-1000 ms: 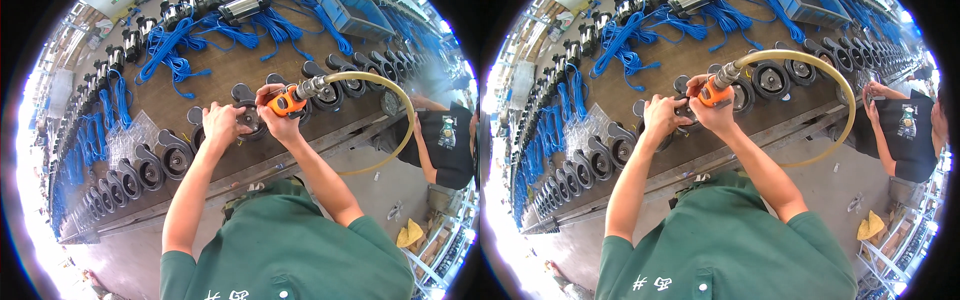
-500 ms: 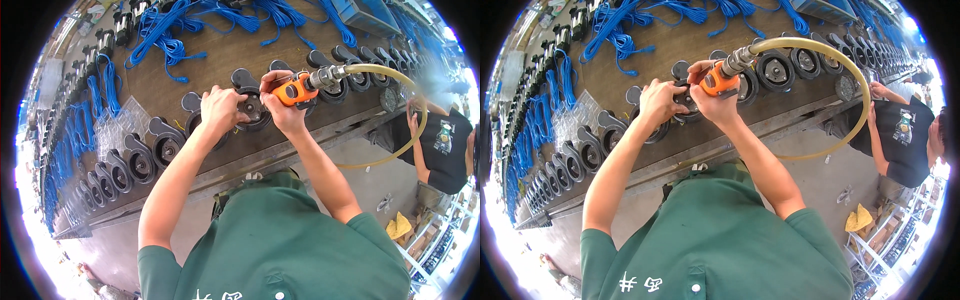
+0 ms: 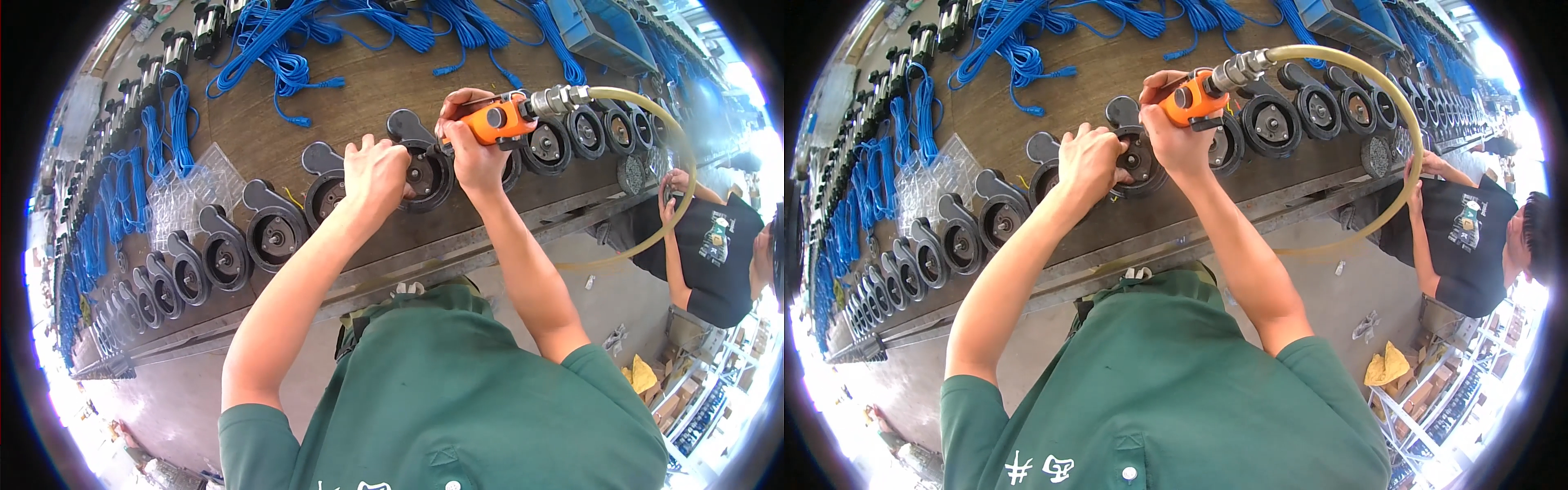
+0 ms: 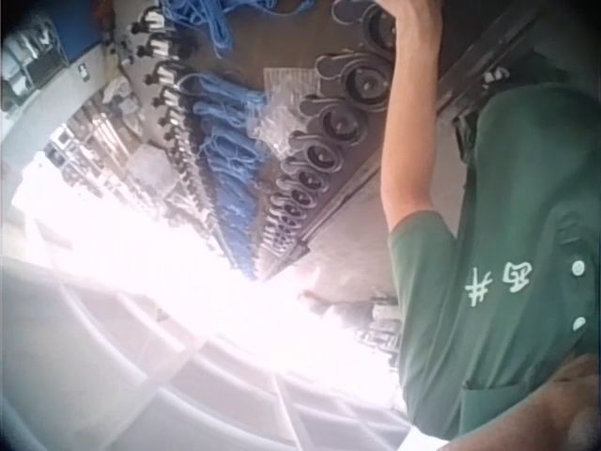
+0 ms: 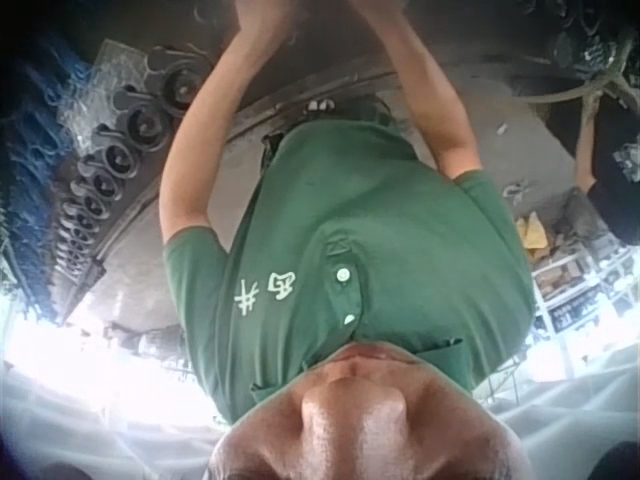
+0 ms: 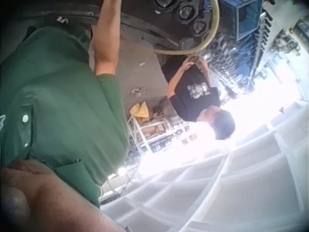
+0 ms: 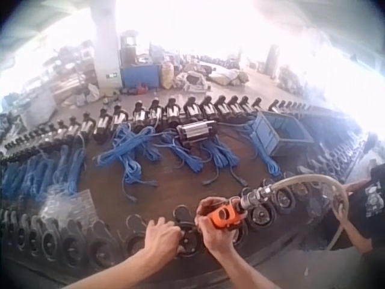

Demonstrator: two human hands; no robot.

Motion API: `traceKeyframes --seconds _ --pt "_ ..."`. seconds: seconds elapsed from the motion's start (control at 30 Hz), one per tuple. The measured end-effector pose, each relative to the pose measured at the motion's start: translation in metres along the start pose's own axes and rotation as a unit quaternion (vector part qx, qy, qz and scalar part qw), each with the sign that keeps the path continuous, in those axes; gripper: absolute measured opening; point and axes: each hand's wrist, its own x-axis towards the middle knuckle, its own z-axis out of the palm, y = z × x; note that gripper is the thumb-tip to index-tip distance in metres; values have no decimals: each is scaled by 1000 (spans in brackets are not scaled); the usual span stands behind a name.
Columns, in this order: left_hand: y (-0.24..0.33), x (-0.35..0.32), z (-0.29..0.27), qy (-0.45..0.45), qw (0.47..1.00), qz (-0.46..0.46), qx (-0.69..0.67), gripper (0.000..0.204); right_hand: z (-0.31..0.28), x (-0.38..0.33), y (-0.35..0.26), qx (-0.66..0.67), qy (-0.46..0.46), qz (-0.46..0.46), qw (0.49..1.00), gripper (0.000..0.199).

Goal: The person assembles water pumps by using a pneumatic screwdriver to tighten screws on the pump housings arranged on a workbench.

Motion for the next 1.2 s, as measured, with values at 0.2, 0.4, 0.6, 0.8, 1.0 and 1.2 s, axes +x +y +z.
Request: traceKeyframes --seconds 0.2,0.4,0.6,0.8,1.0,1.2 --pt "1 1 -3 -35 999 -16 8 42 0 3 4 -8 -9 10 1000 26" --pt "-2 -1 -3 -37 999 -23 -2 44 1 4 4 11 -23 19 999 20" --pt "-3 -1 -3 -39 999 -23 -17 47 3 3 0 -20 -26 19 999 20" --pt "-4 -1 -5 -42 998 -27 -23 49 2 5 2 -9 -41 28 999 21" --pt "-5 -1 -5 -36 998 -33 -30 49 5 5 1 -14 -40 39 998 23" --pt "-5 -1 -5 -41 998 -37 -33 49 2 6 7 -33 -44 21 998 24"
